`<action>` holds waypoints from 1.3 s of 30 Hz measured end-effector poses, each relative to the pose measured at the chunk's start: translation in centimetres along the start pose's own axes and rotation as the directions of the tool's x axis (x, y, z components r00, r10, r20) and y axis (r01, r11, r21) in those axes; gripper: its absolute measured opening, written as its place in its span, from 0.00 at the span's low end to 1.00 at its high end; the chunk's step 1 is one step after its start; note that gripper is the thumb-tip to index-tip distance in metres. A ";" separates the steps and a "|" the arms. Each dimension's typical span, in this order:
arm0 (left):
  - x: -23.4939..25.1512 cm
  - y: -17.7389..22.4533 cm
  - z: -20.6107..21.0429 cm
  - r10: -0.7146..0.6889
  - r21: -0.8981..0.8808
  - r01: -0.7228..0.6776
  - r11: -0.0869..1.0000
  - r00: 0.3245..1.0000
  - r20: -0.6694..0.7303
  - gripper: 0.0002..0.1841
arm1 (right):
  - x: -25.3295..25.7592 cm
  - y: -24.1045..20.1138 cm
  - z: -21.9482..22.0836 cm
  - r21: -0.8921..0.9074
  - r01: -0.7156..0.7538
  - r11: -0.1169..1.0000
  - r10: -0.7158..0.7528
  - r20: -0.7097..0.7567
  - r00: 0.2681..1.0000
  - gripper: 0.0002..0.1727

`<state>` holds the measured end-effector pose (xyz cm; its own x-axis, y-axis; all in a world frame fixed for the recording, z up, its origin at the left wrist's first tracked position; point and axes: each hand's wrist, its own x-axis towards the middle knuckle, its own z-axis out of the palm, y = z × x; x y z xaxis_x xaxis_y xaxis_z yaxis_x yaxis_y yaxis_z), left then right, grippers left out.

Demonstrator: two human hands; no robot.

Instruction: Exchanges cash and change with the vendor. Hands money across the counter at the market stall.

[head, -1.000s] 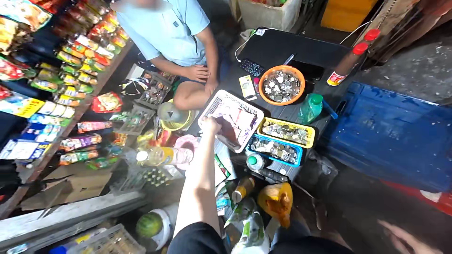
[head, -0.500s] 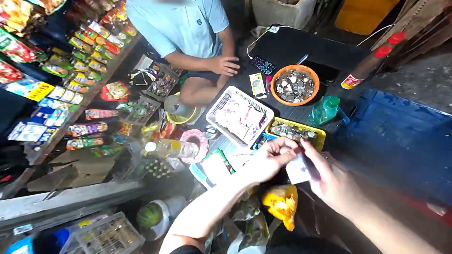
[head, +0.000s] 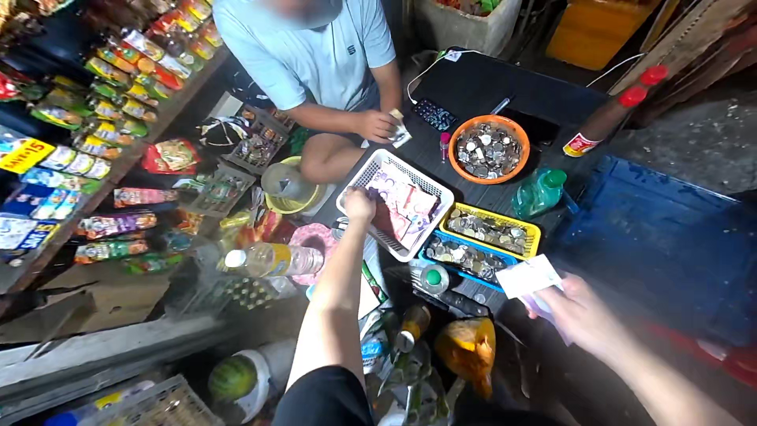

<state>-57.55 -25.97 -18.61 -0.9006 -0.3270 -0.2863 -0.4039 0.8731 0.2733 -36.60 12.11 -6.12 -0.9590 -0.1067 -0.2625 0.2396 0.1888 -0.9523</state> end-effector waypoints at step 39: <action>-4.7 6.5 -3.5 0.275 -0.288 -0.357 0.889 0.917 -0.288 0.24 | 0.2 0.1 -4.0 -0.003 0.237 0.971 -0.234 -0.181 0.955 0.08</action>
<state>-56.56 -20.01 -12.26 -0.9834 -0.1643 0.0774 -0.0837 0.7881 0.6098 -37.35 15.99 -5.66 -0.9995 0.0307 0.0004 0.0046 0.1615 -0.9869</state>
